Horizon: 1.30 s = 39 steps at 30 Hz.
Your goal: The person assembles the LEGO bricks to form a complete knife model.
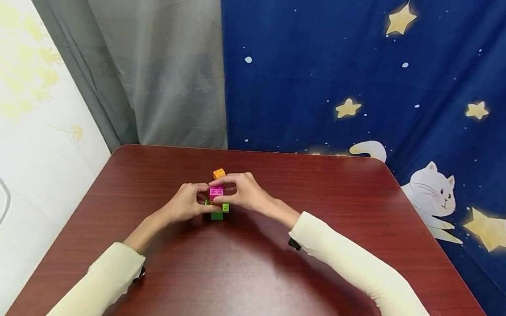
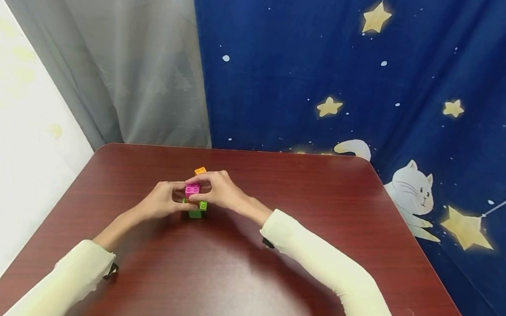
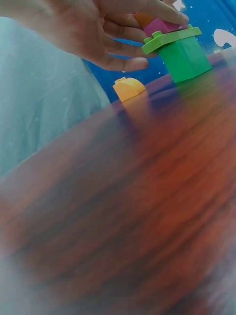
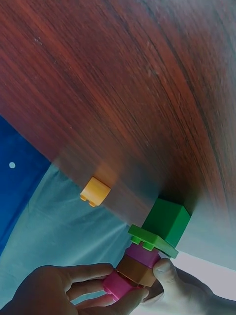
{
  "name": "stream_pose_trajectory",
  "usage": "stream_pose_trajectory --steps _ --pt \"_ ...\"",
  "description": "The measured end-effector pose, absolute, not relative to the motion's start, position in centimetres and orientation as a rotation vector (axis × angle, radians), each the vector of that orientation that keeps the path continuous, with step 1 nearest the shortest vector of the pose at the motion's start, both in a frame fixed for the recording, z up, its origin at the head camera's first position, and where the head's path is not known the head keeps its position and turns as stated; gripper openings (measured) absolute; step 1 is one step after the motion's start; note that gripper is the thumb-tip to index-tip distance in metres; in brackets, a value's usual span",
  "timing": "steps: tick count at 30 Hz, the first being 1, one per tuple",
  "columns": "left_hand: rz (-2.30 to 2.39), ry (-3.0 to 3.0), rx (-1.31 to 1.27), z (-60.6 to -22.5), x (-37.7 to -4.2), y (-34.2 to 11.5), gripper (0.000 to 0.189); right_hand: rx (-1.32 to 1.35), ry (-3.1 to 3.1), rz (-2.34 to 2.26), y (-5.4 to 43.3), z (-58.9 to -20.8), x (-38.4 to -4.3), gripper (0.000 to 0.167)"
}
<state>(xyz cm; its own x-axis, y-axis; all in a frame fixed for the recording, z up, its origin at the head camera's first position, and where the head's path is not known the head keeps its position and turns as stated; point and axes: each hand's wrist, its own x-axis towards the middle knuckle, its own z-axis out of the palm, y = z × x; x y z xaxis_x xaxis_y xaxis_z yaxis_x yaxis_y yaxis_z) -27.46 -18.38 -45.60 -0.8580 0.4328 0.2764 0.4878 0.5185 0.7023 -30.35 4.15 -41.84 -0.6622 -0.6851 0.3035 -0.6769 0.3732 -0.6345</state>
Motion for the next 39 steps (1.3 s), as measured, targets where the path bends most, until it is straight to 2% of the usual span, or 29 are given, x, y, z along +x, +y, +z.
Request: stream_pose_trajectory --steps 9,21,29,32,39 --pt "-1.297 -2.679 -0.819 -45.6 -27.4 -19.2 0.033 -1.307 2.643 -1.146 3.3 -41.8 -30.4 0.038" --pt "-1.283 -2.708 -0.818 -45.4 -27.2 -19.1 0.039 -1.285 2.531 -1.302 3.3 -42.3 -30.0 0.039" --pt "-1.326 -2.796 -0.717 -44.0 -26.2 -20.1 0.065 -1.241 2.547 -1.277 2.8 -42.3 -30.0 0.042" --pt "-1.337 -2.763 -0.675 -43.2 -25.8 -20.4 0.059 -1.255 2.552 -1.294 2.8 -42.2 -30.1 0.044" --pt "-1.270 -2.632 -0.764 -42.8 -25.8 -20.0 0.038 -1.256 2.529 -1.326 3.1 -41.7 -30.1 0.046"
